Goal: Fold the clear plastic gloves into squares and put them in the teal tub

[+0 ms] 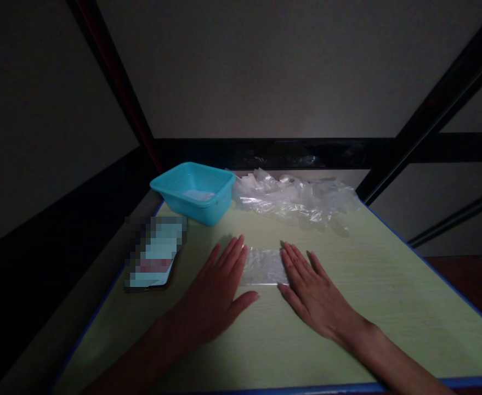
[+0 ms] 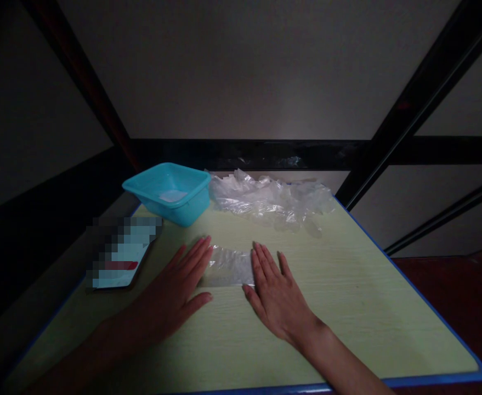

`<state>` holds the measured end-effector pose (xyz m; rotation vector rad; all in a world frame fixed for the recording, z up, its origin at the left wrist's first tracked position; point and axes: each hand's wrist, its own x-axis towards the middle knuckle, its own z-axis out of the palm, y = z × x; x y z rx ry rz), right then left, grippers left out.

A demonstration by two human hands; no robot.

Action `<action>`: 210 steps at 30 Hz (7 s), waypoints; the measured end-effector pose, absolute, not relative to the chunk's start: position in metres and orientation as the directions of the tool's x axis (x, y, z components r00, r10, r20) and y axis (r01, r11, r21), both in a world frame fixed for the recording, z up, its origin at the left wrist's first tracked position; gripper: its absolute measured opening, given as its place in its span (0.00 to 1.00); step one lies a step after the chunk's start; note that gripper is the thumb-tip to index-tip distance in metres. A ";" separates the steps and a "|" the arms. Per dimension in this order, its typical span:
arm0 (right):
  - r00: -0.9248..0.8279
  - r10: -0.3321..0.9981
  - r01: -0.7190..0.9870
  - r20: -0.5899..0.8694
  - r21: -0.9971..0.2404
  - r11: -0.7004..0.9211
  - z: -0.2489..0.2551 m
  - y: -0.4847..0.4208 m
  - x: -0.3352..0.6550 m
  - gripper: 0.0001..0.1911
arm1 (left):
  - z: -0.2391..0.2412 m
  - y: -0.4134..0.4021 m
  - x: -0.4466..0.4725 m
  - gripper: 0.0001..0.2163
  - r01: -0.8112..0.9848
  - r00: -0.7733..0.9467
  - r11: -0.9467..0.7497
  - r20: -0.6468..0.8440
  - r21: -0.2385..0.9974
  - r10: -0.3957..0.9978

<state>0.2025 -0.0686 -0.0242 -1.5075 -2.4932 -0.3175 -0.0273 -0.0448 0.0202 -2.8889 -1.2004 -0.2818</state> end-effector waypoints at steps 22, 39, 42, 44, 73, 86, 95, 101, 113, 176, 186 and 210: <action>-0.469 0.863 0.883 0.189 0.111 0.456 -0.026 -0.069 0.204 0.31 | -0.008 -0.058 0.062 0.36 0.768 0.612 -0.617 0.090 0.172 0.786; -0.491 0.830 0.871 0.265 0.144 0.470 -0.030 -0.068 0.206 0.32 | -0.019 -0.052 0.041 0.37 0.781 0.601 -0.619 0.172 0.080 0.781; -0.501 0.824 0.866 0.264 0.155 0.476 -0.029 -0.068 0.206 0.32 | -0.020 -0.050 0.036 0.37 0.783 0.596 -0.616 0.176 0.089 0.783; -0.499 0.825 0.866 0.265 0.145 0.478 -0.029 -0.068 0.206 0.32 | -0.020 -0.049 0.033 0.37 0.790 0.586 -0.607 0.182 0.089 0.790; -0.453 0.856 0.891 0.249 0.090 0.445 -0.027 -0.068 0.205 0.31 | -0.021 -0.045 0.016 0.34 0.835 0.529 -0.549 0.215 0.041 0.821; -0.409 0.884 0.912 0.228 0.085 0.400 -0.026 -0.071 0.202 0.31 | -0.019 -0.049 0.016 0.33 0.863 0.490 -0.505 0.219 0.020 0.844; -0.365 0.900 0.931 0.240 0.098 0.352 -0.025 -0.072 0.201 0.32 | -0.018 -0.048 0.017 0.35 0.878 0.468 -0.478 0.170 0.025 0.867; -0.342 0.899 0.938 0.274 0.040 0.345 -0.029 -0.072 0.201 0.34 | -0.019 -0.048 0.017 0.35 0.885 0.455 -0.466 0.196 0.012 0.868; -0.683 0.627 0.689 0.375 0.044 0.724 0.011 -0.066 0.226 0.12 | -0.016 -0.048 0.018 0.35 0.884 0.456 -0.466 0.160 0.033 0.875; -0.039 0.811 0.582 0.583 -0.647 0.493 0.035 -0.054 0.231 0.11 | 0.052 -0.043 0.029 0.15 0.456 0.614 -0.278 -0.072 0.845 0.786; -0.495 0.855 -0.262 -0.155 -0.912 -0.317 0.030 -0.028 0.194 0.33 | 0.074 -0.014 0.013 0.19 0.003 0.651 0.474 -0.361 0.880 0.667; -0.243 0.957 -0.325 -0.158 -0.916 -0.234 0.006 -0.026 0.166 0.10 | 0.010 -0.002 0.009 0.22 -0.168 0.664 0.537 -0.307 0.827 0.682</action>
